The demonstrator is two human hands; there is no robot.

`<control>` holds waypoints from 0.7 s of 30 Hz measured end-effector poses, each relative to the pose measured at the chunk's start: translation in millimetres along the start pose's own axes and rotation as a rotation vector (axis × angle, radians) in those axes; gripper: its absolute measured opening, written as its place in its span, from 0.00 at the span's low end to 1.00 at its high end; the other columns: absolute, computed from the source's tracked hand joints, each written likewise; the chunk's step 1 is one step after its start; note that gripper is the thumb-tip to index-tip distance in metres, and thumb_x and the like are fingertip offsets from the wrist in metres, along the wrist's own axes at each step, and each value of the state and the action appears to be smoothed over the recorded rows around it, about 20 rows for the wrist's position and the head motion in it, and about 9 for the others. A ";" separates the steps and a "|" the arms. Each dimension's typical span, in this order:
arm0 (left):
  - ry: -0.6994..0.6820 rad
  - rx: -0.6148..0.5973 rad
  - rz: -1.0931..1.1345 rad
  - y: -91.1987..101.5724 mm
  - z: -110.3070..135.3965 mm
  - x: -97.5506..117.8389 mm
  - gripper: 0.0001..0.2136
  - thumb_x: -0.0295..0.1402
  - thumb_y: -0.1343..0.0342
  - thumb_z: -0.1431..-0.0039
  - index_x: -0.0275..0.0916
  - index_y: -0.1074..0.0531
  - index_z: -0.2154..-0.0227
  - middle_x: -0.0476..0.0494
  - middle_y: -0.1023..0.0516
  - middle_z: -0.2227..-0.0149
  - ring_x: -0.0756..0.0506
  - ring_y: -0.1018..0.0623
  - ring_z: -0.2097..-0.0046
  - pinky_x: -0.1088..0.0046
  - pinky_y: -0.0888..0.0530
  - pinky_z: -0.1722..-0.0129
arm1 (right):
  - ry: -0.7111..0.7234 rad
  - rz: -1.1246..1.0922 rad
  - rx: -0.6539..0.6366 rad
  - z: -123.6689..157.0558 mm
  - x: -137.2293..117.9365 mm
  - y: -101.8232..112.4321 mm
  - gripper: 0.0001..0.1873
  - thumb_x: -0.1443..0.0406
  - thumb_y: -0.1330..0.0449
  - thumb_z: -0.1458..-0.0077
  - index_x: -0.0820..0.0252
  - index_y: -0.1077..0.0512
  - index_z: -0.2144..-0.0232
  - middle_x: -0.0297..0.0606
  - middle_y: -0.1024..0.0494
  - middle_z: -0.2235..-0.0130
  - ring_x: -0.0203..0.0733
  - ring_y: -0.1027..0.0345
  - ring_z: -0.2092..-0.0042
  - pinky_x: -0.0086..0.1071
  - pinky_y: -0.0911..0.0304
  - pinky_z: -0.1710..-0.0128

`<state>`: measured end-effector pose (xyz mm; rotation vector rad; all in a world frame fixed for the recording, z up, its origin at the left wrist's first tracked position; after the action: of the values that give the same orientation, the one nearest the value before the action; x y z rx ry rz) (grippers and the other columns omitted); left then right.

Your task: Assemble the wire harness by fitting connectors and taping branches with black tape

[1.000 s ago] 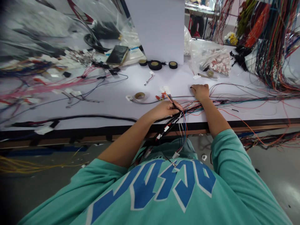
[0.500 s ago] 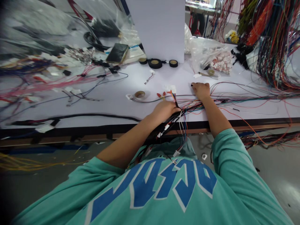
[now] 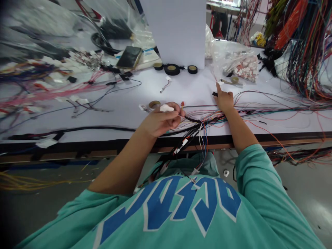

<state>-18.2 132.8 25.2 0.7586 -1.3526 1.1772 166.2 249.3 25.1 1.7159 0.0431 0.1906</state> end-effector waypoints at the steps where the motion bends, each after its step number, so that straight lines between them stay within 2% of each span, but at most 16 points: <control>1: 0.001 0.030 0.021 9.3 3.5 -2.1 0.07 0.30 0.47 0.55 0.41 0.41 0.74 0.50 0.27 0.70 0.57 0.39 0.82 0.78 0.42 0.83 | 0.000 -0.006 0.007 -0.5 0.2 -0.2 0.32 0.63 0.56 0.40 0.68 0.53 0.36 0.49 0.22 0.58 0.49 0.31 0.57 0.40 0.51 0.56; 3: 0.009 0.093 -0.027 28.1 11.7 -7.2 0.09 0.32 0.45 0.57 0.42 0.41 0.73 0.50 0.26 0.70 0.57 0.38 0.82 0.78 0.43 0.84 | 0.008 -0.017 0.028 -1.7 0.5 -2.1 0.31 0.62 0.56 0.40 0.70 0.50 0.37 0.50 0.22 0.58 0.49 0.31 0.57 0.40 0.51 0.55; 5: 0.005 0.140 -0.202 42.1 21.0 -9.1 0.11 0.34 0.43 0.60 0.40 0.40 0.75 0.48 0.25 0.67 0.55 0.34 0.80 0.77 0.41 0.82 | 0.018 -0.034 0.056 -3.7 2.0 -5.6 0.30 0.61 0.56 0.39 0.71 0.48 0.39 0.50 0.22 0.58 0.50 0.31 0.56 0.41 0.50 0.54; 9: -0.076 0.149 -0.701 45.3 37.6 0.1 0.09 0.37 0.44 0.59 0.38 0.37 0.78 0.46 0.24 0.66 0.49 0.27 0.68 0.74 0.32 0.68 | 0.025 -0.103 0.143 -8.3 9.0 -7.6 0.29 0.57 0.55 0.40 0.69 0.44 0.41 0.51 0.24 0.57 0.52 0.33 0.54 0.42 0.47 0.54; 11: -0.079 0.152 -0.852 42.8 42.8 0.4 0.07 0.37 0.46 0.57 0.39 0.36 0.78 0.47 0.24 0.67 0.48 0.27 0.65 0.73 0.32 0.65 | 0.009 -0.163 0.231 -7.2 14.2 4.1 0.27 0.56 0.53 0.41 0.67 0.40 0.44 0.50 0.24 0.57 0.52 0.34 0.54 0.42 0.46 0.54; 14: -0.082 0.193 -0.908 41.4 46.6 -1.0 0.06 0.36 0.48 0.55 0.40 0.38 0.77 0.48 0.23 0.67 0.48 0.28 0.66 0.73 0.33 0.66 | -0.004 -0.296 0.316 4.2 14.8 31.5 0.19 0.60 0.51 0.43 0.64 0.30 0.56 0.47 0.24 0.61 0.49 0.34 0.57 0.40 0.44 0.57; 16: -0.116 0.233 -0.878 41.0 47.0 0.4 0.05 0.35 0.49 0.54 0.40 0.38 0.76 0.48 0.23 0.66 0.48 0.28 0.65 0.74 0.32 0.65 | 0.112 -0.416 0.244 17.8 -4.3 44.0 0.14 0.64 0.50 0.45 0.63 0.27 0.65 0.42 0.24 0.65 0.43 0.34 0.63 0.36 0.42 0.61; 17: -0.138 0.256 -0.856 41.3 46.6 1.9 0.05 0.35 0.49 0.53 0.40 0.38 0.76 0.48 0.23 0.65 0.49 0.28 0.65 0.74 0.32 0.64 | 0.233 -0.477 0.168 28.0 -22.3 47.2 0.12 0.65 0.49 0.46 0.62 0.27 0.69 0.40 0.25 0.68 0.40 0.34 0.65 0.33 0.42 0.63; 19: -0.190 0.315 -0.814 43.6 44.6 7.0 0.05 0.36 0.49 0.52 0.40 0.38 0.75 0.48 0.23 0.65 0.49 0.29 0.67 0.73 0.32 0.65 | 0.508 -0.547 -0.016 57.1 -62.1 47.4 0.09 0.66 0.47 0.47 0.61 0.26 0.71 0.36 0.25 0.70 0.37 0.35 0.68 0.30 0.42 0.65; 21: -0.245 0.375 -0.774 46.8 40.9 12.9 0.05 0.35 0.49 0.52 0.40 0.37 0.74 0.49 0.25 0.68 0.50 0.30 0.69 0.74 0.33 0.67 | 0.655 -0.531 -0.129 84.2 -85.8 41.8 0.10 0.67 0.47 0.46 0.60 0.25 0.69 0.36 0.25 0.70 0.37 0.35 0.67 0.30 0.42 0.65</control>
<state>-77.2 110.7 33.2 1.5661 -0.8771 0.7200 91.1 148.7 45.5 1.3960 0.9359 0.3406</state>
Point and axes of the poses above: each hand's wrist, its own z-axis away from the middle knuckle, its own y-axis out of the back of the hand, x = y × z, the point moved 10 cm from there along -z, towards the middle knuckle
